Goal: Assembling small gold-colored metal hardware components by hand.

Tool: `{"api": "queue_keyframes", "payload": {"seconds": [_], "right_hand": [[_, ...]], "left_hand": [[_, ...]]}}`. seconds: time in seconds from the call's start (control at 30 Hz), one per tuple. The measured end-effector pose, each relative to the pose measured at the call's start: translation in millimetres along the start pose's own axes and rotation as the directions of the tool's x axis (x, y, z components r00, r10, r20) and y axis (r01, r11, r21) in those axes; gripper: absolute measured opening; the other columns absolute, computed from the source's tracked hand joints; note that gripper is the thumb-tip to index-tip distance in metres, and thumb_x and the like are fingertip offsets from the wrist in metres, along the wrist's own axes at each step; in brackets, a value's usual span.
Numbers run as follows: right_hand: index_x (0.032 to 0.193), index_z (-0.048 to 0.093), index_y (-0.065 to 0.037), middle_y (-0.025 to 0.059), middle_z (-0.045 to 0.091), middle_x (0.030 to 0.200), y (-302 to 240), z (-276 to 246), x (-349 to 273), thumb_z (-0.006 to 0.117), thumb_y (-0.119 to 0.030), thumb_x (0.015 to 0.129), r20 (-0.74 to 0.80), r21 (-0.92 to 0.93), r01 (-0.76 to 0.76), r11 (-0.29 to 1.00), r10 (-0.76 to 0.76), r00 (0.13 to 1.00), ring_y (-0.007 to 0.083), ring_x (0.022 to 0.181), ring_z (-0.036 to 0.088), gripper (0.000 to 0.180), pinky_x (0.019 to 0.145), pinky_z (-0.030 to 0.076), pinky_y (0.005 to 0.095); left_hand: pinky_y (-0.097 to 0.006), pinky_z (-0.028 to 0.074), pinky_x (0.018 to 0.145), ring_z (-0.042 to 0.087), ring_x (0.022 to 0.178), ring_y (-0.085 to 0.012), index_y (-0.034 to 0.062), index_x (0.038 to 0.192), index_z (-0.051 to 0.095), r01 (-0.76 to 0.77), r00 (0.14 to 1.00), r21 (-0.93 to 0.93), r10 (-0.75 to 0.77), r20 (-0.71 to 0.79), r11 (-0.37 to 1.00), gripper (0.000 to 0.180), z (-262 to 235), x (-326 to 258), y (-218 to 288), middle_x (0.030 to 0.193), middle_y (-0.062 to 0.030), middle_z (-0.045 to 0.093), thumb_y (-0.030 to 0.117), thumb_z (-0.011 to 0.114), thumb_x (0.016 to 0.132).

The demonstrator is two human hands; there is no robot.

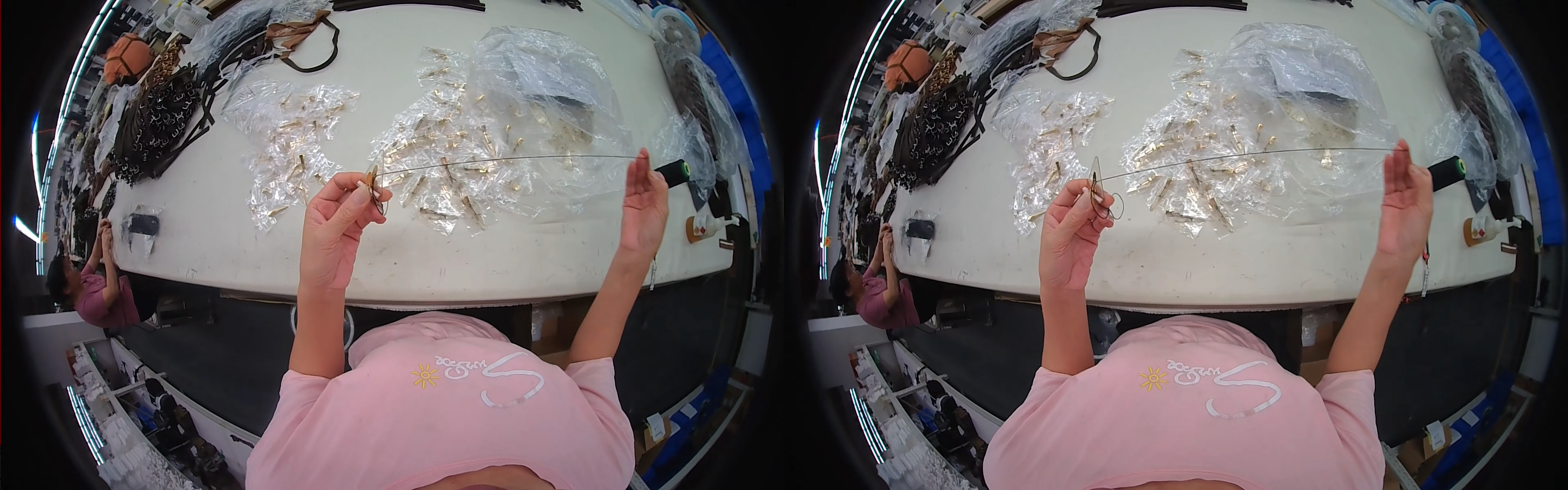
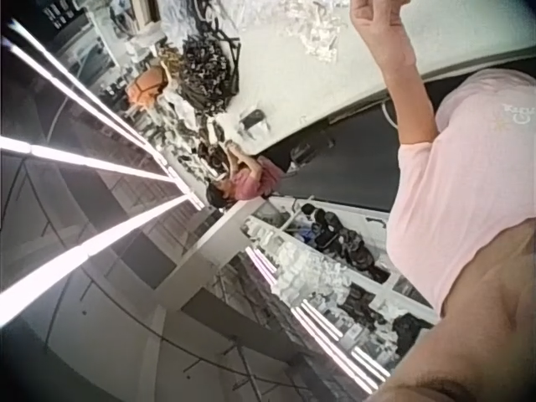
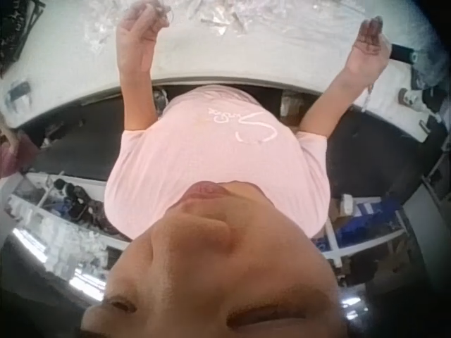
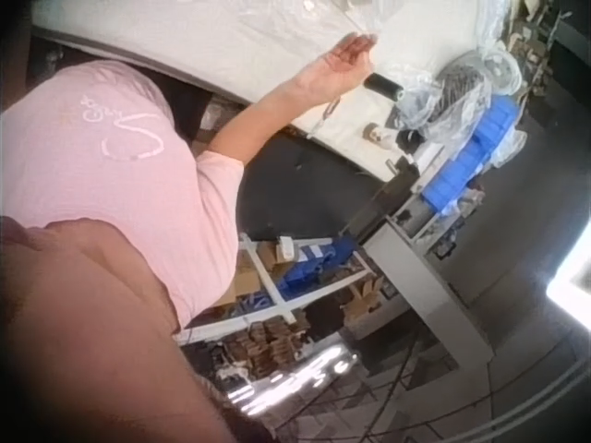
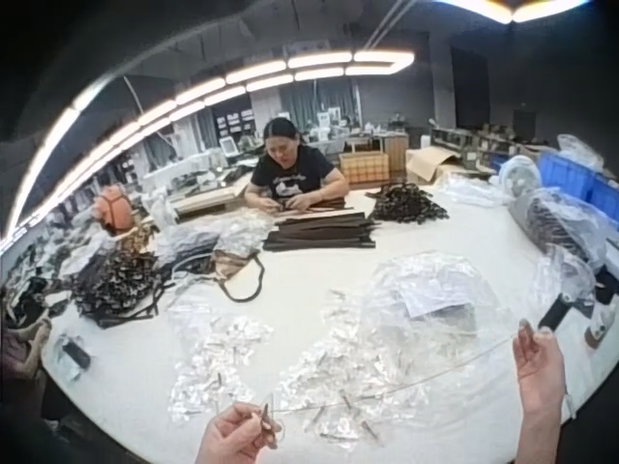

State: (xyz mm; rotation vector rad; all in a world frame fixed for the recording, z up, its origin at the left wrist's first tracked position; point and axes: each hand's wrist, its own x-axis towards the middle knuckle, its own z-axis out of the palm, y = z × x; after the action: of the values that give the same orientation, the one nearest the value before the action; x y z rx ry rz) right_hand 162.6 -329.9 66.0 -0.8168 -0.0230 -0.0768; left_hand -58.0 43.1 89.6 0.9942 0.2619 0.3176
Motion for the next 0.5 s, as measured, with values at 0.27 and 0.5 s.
{"api": "queue_keyframes", "payload": {"seconds": [0.27,0.5], "right_hand": [[0.102,0.059,0.012,0.0175,0.064,0.1,-157.9,-165.1,24.2,0.056,-0.003,0.094,-0.065,0.008,0.188,0.982,-0.187,0.98,0.027,0.1,0.062,0.017,0.095,0.051,0.034],[0.095,0.054,0.006,0.0134,0.058,0.087,-225.9,-240.1,13.6,0.057,-0.001,0.095,-0.095,0.065,0.212,0.975,-0.205,0.974,0.0184,0.084,0.057,0.008,0.074,0.049,0.0261]], "left_hand": [[-0.021,0.051,0.068,0.062,0.074,-0.0086,0.0037,0.108,0.062,-0.018,0.999,0.001,0.018,-0.051,1.0,0.014,-21.3,2.1,6.0,0.095,-0.0116,0.068,0.011,0.061,0.096],[-0.021,0.053,0.069,0.063,0.074,-0.0084,0.0027,0.109,0.062,0.016,0.998,-0.032,-0.018,-0.067,0.999,0.014,-22.8,3.9,3.2,0.095,-0.0113,0.068,0.009,0.06,0.096]]}}
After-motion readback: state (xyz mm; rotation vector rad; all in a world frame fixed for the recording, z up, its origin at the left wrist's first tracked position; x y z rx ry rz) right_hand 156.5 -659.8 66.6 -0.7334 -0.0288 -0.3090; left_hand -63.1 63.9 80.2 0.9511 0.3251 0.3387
